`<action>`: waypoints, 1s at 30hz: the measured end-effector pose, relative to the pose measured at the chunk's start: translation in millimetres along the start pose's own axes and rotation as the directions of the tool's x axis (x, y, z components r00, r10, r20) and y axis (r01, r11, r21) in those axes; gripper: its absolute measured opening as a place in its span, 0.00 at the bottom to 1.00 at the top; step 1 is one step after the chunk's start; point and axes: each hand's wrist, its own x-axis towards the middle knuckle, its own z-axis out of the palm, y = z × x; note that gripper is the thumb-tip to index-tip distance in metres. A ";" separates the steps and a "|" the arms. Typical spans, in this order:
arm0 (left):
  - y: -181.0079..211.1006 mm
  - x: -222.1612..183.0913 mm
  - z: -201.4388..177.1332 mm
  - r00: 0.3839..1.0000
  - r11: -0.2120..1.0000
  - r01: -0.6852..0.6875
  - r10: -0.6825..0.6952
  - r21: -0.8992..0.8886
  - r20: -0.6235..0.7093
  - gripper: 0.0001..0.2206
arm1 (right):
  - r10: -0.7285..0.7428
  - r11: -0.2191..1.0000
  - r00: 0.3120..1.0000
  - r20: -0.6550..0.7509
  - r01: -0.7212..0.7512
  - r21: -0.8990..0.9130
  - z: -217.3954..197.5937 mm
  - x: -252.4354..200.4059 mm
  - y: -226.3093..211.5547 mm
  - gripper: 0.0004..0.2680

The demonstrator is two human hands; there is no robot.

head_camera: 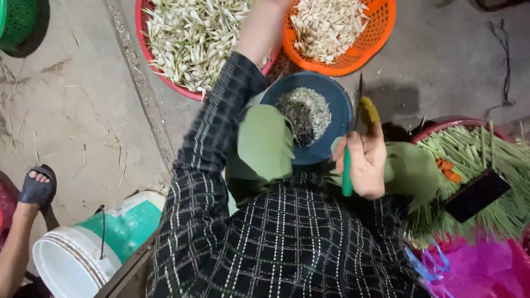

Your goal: Peeling the outer layers of white flower buds using a small knife and sorting the components into different baskets.

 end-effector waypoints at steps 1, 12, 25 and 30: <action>-42.7 -7.8 -4.8 1.000 1.000 0.000 0.000 0.002 0.000 0.23 | -0.001 1.000 1.000 0.000 0.001 0.001 0.9 0.3 -1.6 0.22; -241.4 -73.6 15.1 0.969 0.562 0.132 -0.245 0.816 0.012 0.06 | 0.109 0.975 0.992 0.066 -0.093 -0.200 17.8 -11.1 -14.5 0.22; -238.1 -81.6 8.5 0.996 0.665 0.094 -0.055 0.741 -0.077 0.19 | -0.016 0.997 1.000 0.019 0.018 -0.076 33.7 -66.6 -15.1 0.26; -161.2 -96.5 -35.0 0.891 0.917 0.349 -0.260 0.195 -0.372 0.24 | -0.170 0.981 0.971 0.169 0.182 -0.063 35.7 -65.1 -3.7 0.17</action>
